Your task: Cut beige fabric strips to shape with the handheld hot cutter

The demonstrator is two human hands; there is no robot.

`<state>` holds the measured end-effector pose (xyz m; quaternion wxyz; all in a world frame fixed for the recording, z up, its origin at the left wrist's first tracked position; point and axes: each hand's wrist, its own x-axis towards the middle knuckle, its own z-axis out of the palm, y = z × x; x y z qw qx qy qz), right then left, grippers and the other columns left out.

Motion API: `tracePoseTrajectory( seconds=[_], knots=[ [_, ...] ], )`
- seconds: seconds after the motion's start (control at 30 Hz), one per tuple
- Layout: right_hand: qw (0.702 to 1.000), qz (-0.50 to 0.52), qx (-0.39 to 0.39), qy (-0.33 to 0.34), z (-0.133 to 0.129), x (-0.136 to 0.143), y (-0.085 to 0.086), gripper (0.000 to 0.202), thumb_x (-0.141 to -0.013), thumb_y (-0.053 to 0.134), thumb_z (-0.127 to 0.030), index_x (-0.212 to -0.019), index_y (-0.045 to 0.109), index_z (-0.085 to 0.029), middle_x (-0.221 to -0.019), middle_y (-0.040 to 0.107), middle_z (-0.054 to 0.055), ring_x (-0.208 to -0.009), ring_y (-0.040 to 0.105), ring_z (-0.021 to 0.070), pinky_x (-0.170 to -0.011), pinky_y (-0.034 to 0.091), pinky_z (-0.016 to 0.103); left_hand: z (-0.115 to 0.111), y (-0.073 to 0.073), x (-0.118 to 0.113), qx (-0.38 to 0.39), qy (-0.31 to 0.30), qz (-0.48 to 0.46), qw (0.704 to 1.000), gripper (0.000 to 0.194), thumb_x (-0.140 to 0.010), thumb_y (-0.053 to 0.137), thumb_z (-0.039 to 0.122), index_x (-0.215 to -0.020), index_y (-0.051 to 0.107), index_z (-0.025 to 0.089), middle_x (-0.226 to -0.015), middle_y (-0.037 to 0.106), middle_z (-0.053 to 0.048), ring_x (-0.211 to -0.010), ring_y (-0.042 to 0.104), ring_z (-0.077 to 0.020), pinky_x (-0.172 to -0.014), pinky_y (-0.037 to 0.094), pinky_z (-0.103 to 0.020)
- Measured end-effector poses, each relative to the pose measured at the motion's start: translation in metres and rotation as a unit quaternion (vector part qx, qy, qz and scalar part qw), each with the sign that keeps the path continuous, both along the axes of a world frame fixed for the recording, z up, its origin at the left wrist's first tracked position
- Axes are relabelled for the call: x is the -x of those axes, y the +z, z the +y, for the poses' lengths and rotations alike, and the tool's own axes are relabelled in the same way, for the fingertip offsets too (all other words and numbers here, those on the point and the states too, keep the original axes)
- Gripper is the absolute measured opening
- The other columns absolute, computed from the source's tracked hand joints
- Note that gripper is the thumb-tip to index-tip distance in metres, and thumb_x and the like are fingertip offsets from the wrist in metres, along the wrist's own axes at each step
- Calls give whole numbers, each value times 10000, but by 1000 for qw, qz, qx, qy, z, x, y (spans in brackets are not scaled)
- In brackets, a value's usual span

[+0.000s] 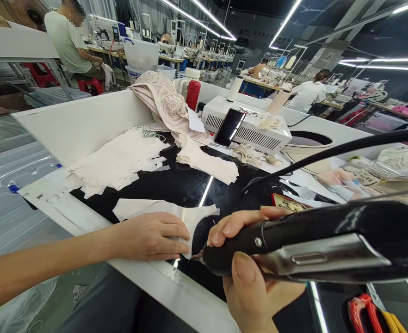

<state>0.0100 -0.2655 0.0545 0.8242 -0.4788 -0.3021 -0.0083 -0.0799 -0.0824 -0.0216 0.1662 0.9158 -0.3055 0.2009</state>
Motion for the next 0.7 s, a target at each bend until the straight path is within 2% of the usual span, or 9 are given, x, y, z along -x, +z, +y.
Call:
tracePoseTrajectory(
  seconds=[0.2, 0.47, 0.7],
  knots=[
    [1000, 0, -5, -13, 1, 1, 1, 419, -787, 857, -376, -1113, 607, -291, -748, 622, -64, -555, 566, 158, -467, 503, 291, 1, -3, 3, 9, 5, -6, 1000, 180, -1086, 634, 264, -1172, 779, 202, -1223, 770, -81, -1137, 724, -211, -1076, 565, -342],
    [1000, -2, -5, 7, 0, -1, -3, 431, -792, 868, -374, -1118, 601, -285, -744, 640, -60, -557, 582, 161, -486, 538, 305, -3, 3, 1, 7, -2, -7, 1000, 172, -1075, 645, 244, -1160, 777, 176, -1198, 770, -91, -1120, 724, -219, -1089, 564, -351],
    [1000, -11, 19, -9, 0, 0, -1, 339, -843, 800, -301, -1112, 595, -283, -743, 622, -56, -546, 592, 160, -473, 524, 304, -4, 3, 0, 10, 1, -2, 1000, 165, -1070, 653, 247, -1162, 778, 191, -1206, 767, -94, -1125, 721, -215, -1086, 569, -348]
  ],
)
